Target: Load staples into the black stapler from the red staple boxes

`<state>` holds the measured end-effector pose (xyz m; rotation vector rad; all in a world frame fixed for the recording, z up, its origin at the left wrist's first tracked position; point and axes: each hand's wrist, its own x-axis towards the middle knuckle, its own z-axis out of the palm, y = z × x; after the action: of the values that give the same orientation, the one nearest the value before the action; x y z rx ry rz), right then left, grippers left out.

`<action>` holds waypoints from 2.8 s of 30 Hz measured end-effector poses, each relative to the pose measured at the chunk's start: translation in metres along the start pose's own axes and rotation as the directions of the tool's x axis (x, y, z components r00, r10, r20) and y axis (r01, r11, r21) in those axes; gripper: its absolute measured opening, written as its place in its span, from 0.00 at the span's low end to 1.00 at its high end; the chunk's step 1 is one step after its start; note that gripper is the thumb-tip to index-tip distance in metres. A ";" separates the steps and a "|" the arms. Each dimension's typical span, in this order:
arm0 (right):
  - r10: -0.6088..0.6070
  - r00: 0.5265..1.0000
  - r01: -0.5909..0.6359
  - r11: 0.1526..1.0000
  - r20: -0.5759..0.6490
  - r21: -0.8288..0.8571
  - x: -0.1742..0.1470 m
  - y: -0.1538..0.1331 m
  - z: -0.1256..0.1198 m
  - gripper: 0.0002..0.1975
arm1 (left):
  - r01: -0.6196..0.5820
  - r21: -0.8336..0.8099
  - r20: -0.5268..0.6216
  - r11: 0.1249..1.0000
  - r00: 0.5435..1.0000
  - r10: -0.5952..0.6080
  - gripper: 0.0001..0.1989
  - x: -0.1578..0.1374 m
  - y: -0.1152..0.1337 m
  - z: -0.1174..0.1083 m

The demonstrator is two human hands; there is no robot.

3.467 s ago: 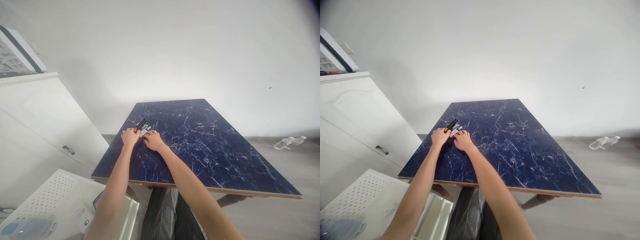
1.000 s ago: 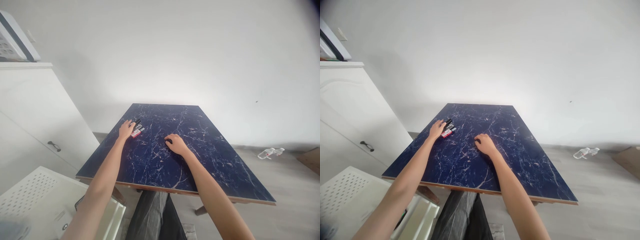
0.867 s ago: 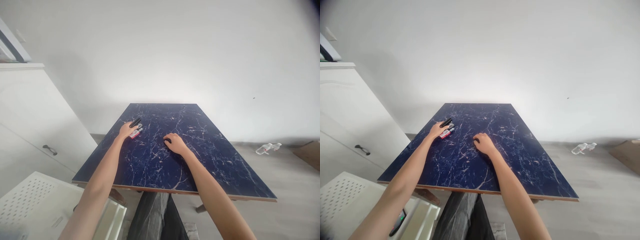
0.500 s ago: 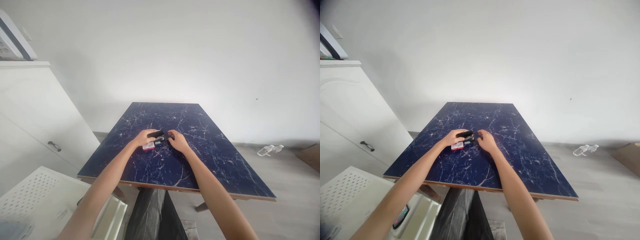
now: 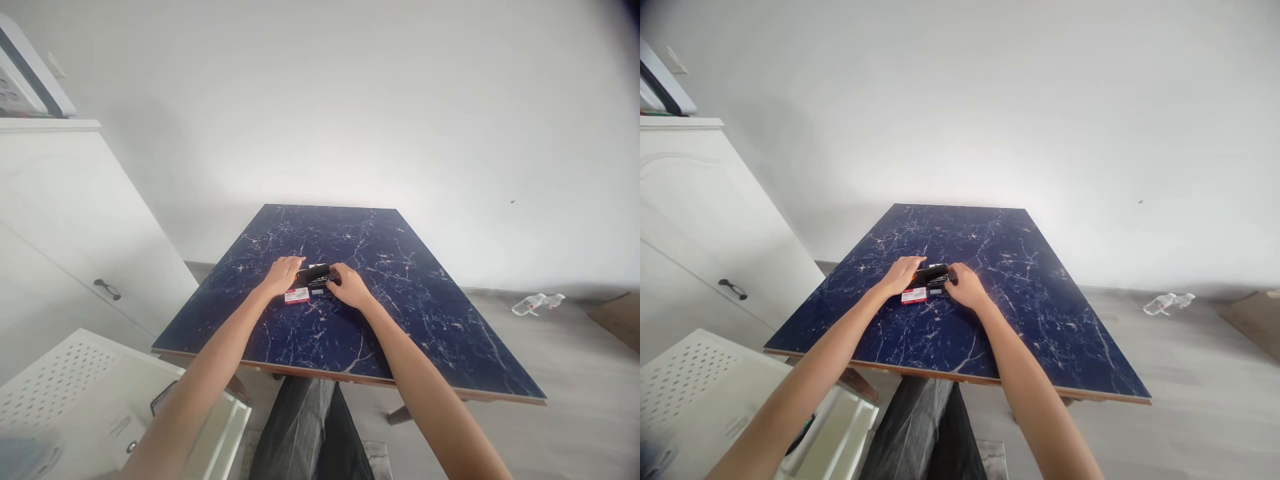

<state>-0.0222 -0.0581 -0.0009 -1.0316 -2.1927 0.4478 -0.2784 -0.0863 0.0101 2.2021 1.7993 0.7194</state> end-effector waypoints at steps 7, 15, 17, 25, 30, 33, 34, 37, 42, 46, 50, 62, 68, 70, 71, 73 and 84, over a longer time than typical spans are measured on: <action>-0.050 0.998 0.049 0.998 -0.033 -0.026 -0.004 -0.020 -0.002 0.06 | 0.032 0.102 -0.065 0.994 0.998 -0.025 0.27 -0.005 0.003 0.007; 0.048 0.999 -0.047 0.998 -0.015 0.050 0.000 -0.002 -0.006 0.17 | -0.006 0.009 -0.125 1.000 0.992 0.007 0.27 -0.005 0.006 0.005; 0.014 0.998 -0.014 1.000 0.061 -0.001 0.000 0.000 -0.003 0.15 | -0.017 0.018 -0.130 1.000 0.991 0.019 0.25 -0.004 0.006 0.006; 0.081 0.982 -0.080 0.997 0.170 -0.018 0.003 0.021 -0.032 0.06 | -0.014 0.044 -0.137 0.999 0.990 0.020 0.21 -0.004 0.005 0.001; 0.141 0.982 -0.153 0.984 -0.127 -0.092 -0.002 0.027 -0.052 0.06 | -0.036 0.010 -0.150 0.999 0.988 0.037 0.18 -0.003 0.005 -0.001; -0.040 0.979 0.026 0.997 -0.199 -0.071 -0.006 -0.003 -0.035 0.08 | -0.061 -0.001 -0.185 0.998 0.981 0.060 0.18 -0.004 0.006 -0.003; -0.091 0.983 0.081 0.994 -0.157 -0.067 -0.007 -0.016 -0.026 0.09 | -0.065 -0.005 -0.195 0.998 0.979 0.063 0.19 -0.005 0.006 -0.004; -0.109 0.994 0.109 0.987 0.012 -0.120 -0.008 -0.043 0.000 0.09 | -0.097 -0.037 -0.205 0.995 0.975 0.087 0.20 -0.008 0.009 -0.007; -0.021 0.976 0.056 0.986 0.216 -0.159 -0.008 -0.037 0.008 0.06 | -0.193 -0.067 -0.196 0.979 0.965 0.177 0.20 -0.011 0.016 -0.009; -0.026 0.957 0.049 0.996 0.288 -0.072 -0.008 -0.026 -0.011 0.08 | -0.201 -0.078 -0.211 0.977 0.961 0.180 0.20 -0.013 0.018 -0.009; 0.005 0.996 -0.016 0.993 0.094 0.116 -0.004 -0.012 -0.040 0.13 | -0.200 -0.109 -0.188 0.974 0.966 0.177 0.17 -0.016 0.018 -0.013; 0.437 0.897 -0.291 0.484 0.060 0.825 0.003 0.016 -0.038 0.13 | -0.205 -0.107 -0.047 0.973 0.979 0.200 0.21 -0.017 0.025 -0.010; 0.458 0.883 -0.304 0.391 0.103 0.869 0.004 0.022 -0.032 0.14 | -0.172 -0.145 -0.046 0.974 0.985 0.167 0.21 -0.018 0.026 -0.009; 0.488 0.869 -0.308 0.405 0.081 0.861 0.004 0.025 -0.031 0.16 | -0.150 -0.187 -0.044 0.971 0.989 0.144 0.21 -0.017 0.025 -0.007; 0.496 0.865 -0.316 0.415 0.080 0.853 0.004 0.026 -0.031 0.17 | -0.145 -0.208 -0.042 0.967 0.989 0.139 0.22 -0.018 0.024 -0.007; 0.480 0.873 -0.313 0.424 0.082 0.850 0.004 0.026 -0.032 0.15 | -0.139 -0.239 -0.032 0.961 0.990 0.135 0.21 -0.018 0.024 -0.006; 0.469 0.878 -0.154 0.455 -0.089 0.877 0.006 0.025 -0.040 0.16 | -0.143 -0.153 -0.024 0.978 0.990 0.141 0.23 -0.018 0.027 -0.006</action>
<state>0.0164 -0.0367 0.0165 -0.8263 -1.1532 1.2901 -0.2608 -0.1110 0.0228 2.2438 1.5459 0.8727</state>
